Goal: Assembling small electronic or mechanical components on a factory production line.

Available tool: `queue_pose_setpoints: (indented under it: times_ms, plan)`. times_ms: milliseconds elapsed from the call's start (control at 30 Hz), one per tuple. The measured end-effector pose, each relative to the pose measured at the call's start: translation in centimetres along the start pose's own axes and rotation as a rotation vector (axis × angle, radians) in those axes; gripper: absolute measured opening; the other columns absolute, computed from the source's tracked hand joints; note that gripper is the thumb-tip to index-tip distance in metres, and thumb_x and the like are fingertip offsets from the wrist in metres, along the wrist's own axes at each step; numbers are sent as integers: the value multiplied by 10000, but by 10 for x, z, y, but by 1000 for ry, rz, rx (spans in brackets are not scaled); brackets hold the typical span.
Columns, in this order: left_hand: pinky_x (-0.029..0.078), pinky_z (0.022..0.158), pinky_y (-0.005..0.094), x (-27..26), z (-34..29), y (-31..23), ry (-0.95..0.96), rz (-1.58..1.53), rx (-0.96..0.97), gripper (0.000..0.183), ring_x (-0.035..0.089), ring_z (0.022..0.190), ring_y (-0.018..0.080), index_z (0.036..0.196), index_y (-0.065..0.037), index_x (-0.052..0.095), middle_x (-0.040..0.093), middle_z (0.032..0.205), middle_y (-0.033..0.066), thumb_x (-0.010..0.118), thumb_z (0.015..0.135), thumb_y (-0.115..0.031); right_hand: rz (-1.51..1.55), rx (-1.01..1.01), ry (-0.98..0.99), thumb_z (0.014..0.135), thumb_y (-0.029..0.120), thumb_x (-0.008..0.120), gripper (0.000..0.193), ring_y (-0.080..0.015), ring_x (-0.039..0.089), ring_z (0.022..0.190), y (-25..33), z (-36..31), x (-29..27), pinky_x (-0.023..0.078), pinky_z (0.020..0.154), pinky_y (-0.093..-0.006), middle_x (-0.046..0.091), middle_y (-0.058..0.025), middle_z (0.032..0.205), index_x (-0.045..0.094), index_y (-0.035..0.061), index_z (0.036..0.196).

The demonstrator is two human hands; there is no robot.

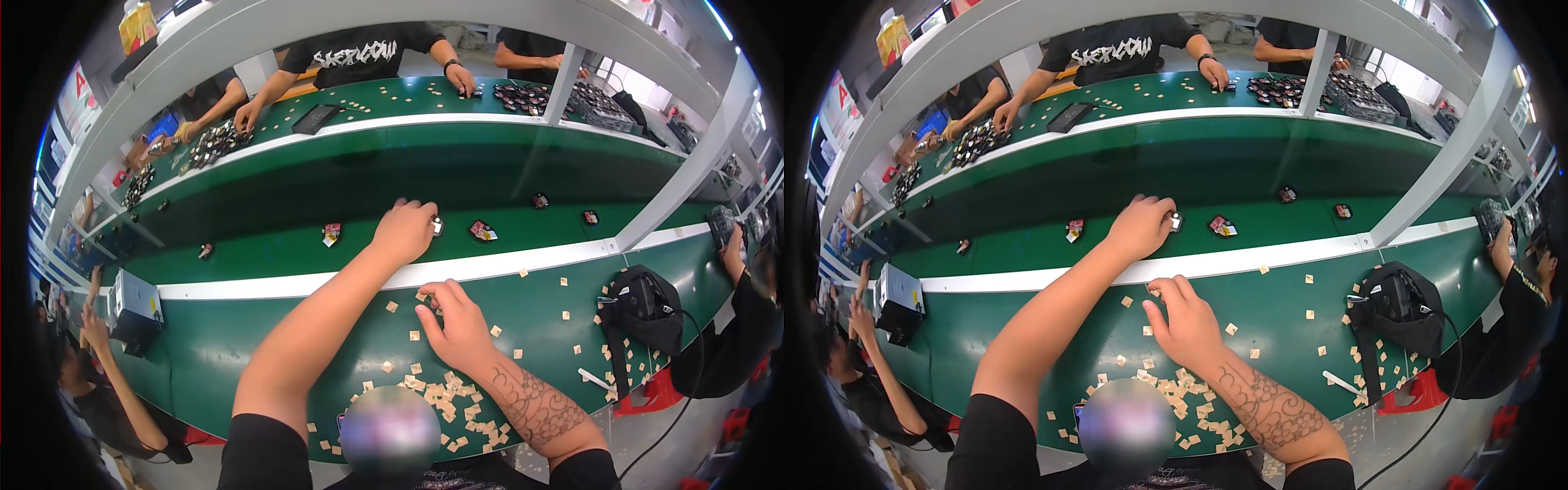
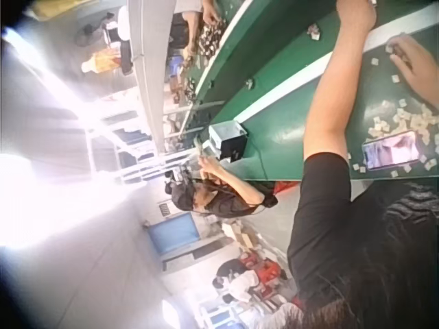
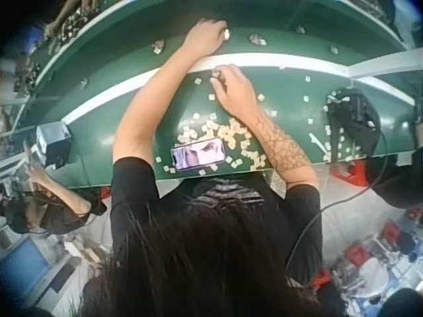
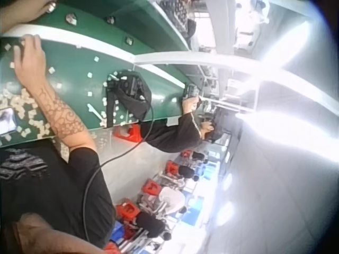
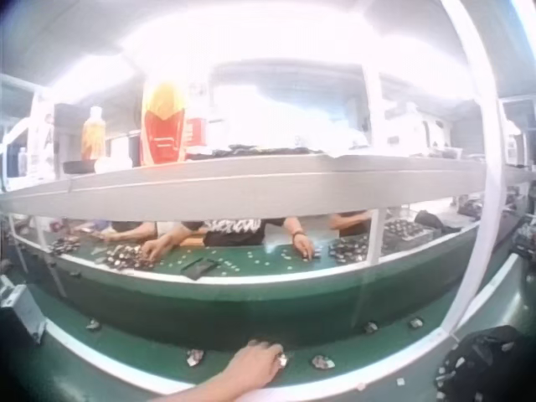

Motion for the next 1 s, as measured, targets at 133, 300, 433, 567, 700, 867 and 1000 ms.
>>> queue_pose_setpoints:
  times_ms: [133, 300, 433, 567, 700, 867, 1000]
  plan:
    - [506, 1043, 550, 11, 30, -19, 82, 142, 123, 348, 577, 1283, 383, 1267, -131, 698, 646, 1352, 129, 716, 920, -132, -23, -106, 22, 1013, 68, 644, 111, -378, 690, 861, -18, 1, 0, 571, 743, -466, 643, -142, 1066, 647, 36, 1118]
    - [477, 1098, 535, 31, 42, -46, 187, -91, 379, 491, 583, 1291, 384, 1376, -128, 649, 653, 1300, 123, 784, 904, -152, 18, -217, 88, 990, 30, 663, 102, -364, 699, 886, -15, 3, -3, 566, 754, -435, 671, -148, 1014, 678, 32, 1091]
    - [469, 1123, 509, 44, 57, -56, 292, -28, 380, 555, 580, 1300, 352, 1427, -140, 632, 649, 1325, 112, 809, 901, -139, -4, -190, 227, 981, 56, 689, 48, -356, 699, 862, -14, 2, -5, 568, 756, -428, 674, -138, 947, 698, 31, 1021]
    - [490, 1120, 476, 50, 63, -61, 190, -46, 431, 571, 593, 1292, 330, 1443, -125, 634, 670, 1295, 118, 810, 899, -127, 51, -253, 237, 995, 95, 680, 81, -368, 681, 846, -15, -2, 7, 567, 748, -453, 646, -136, 942, 684, 33, 1048]
    - [515, 1096, 459, 48, 74, -68, 378, -142, 411, 601, 609, 1264, 358, 1457, -88, 608, 679, 1257, 122, 812, 892, -115, 119, -233, 201, 984, 38, 671, 70, -341, 675, 835, -8, 0, 4, 565, 760, -438, 636, -135, 967, 692, 13, 1046]
    - [534, 962, 460, 22, 25, -66, 194, -200, 406, 558, 628, 1120, 345, 1362, -75, 631, 662, 1123, 127, 842, 849, -133, 64, -277, 117, 971, 10, 680, 167, -312, 676, 826, -1, -1, -8, 562, 723, -413, 615, -111, 968, 721, 36, 1131]
    - [533, 943, 467, -31, -69, -42, 96, -216, 305, 598, 632, 1086, 358, 1362, -63, 622, 664, 1102, 145, 845, 814, -149, 125, -309, 34, 958, 16, 693, 209, -291, 680, 813, 3, -1, -15, 563, 712, -403, 602, -93, 973, 730, 54, 1160]
Point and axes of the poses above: each hand's wrist, its own z-axis towards the middle knuckle, its own x-axis out of the palm, y = z × x, the point moved 3 cm from there along z, towards the middle knuckle
